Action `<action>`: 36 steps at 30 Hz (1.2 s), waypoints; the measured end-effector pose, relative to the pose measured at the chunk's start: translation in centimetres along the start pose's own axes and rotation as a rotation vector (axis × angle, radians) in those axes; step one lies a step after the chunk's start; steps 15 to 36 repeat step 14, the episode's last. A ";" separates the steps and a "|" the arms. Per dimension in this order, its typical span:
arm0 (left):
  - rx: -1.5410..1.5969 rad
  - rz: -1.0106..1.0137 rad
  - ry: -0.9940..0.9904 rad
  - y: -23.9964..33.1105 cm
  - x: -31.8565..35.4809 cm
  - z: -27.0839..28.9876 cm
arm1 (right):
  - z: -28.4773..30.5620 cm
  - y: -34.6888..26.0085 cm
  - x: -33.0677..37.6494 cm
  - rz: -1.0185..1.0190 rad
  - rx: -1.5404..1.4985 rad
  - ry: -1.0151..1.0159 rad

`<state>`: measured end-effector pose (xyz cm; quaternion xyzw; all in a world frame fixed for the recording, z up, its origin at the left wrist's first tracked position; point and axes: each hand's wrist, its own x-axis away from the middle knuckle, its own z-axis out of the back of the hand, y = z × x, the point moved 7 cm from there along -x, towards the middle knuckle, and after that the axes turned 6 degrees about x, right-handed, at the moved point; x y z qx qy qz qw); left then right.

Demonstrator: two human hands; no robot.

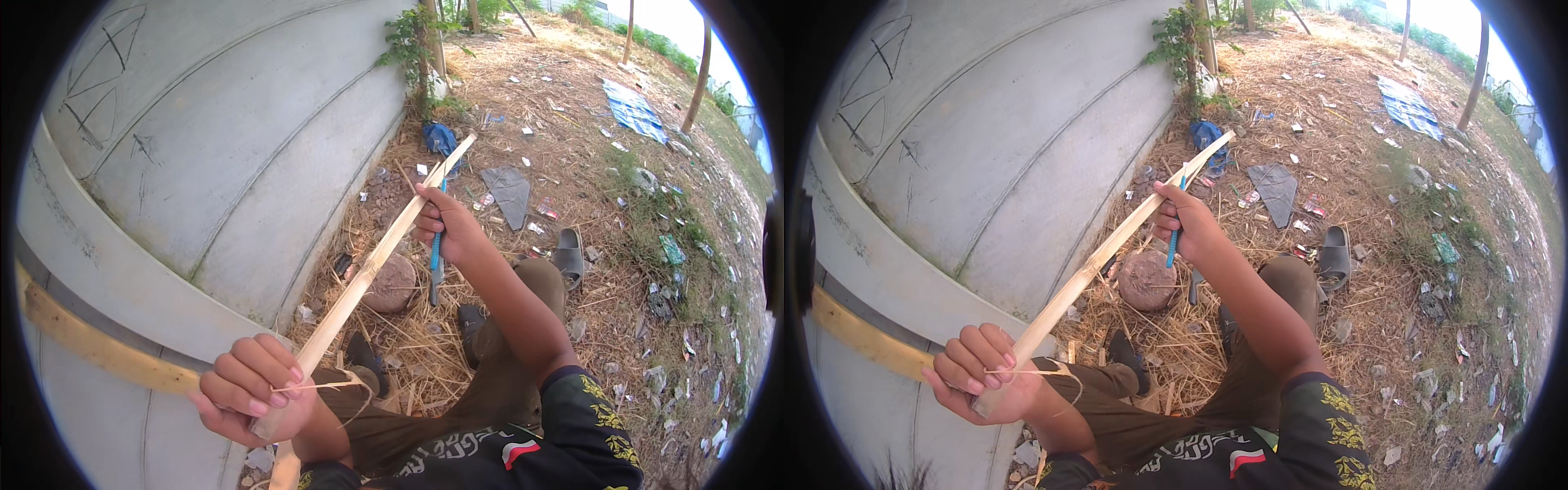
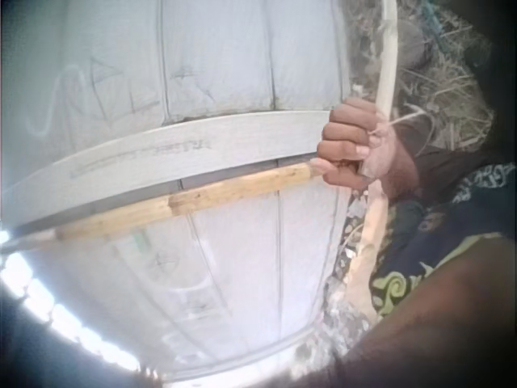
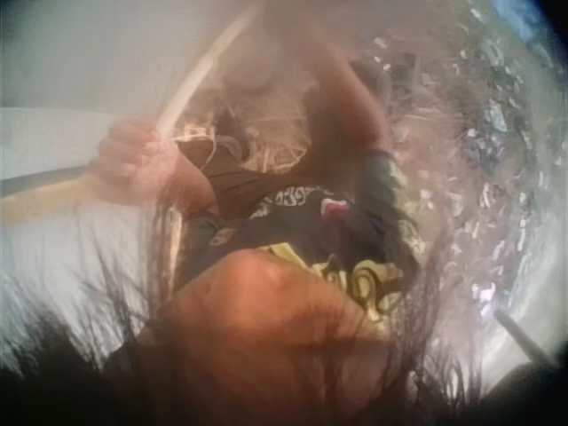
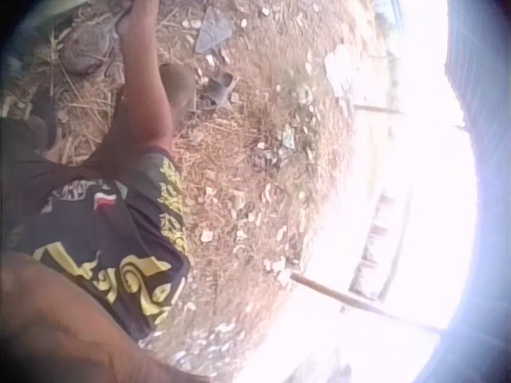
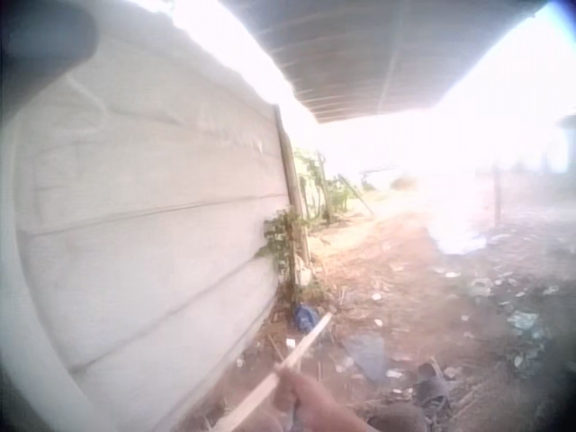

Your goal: The person sits on the ground and uses a knife to sharpen a thin wooden stick, repeatedly scraping the blade along the wood to create a pointed tip. The person holds the stick in the left hand and the knife in the right hand, working over a small wooden block on the ground.

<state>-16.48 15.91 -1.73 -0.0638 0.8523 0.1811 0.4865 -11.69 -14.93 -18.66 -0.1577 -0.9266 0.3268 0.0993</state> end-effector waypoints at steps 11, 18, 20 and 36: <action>-2.158 0.739 -0.242 1.4 -0.4 21.9 | 3.9 -5.2 1.2 0.306 0.334 0.215; -1.510 0.958 0.113 -1.9 1.5 18.6 | 3.7 -4.7 1.4 0.286 0.432 0.194; -1.510 0.958 0.113 -1.9 1.5 18.6 | 3.7 -4.7 1.4 0.286 0.432 0.194; -1.510 0.958 0.113 -1.9 1.5 18.6 | 3.7 -4.7 1.4 0.286 0.432 0.194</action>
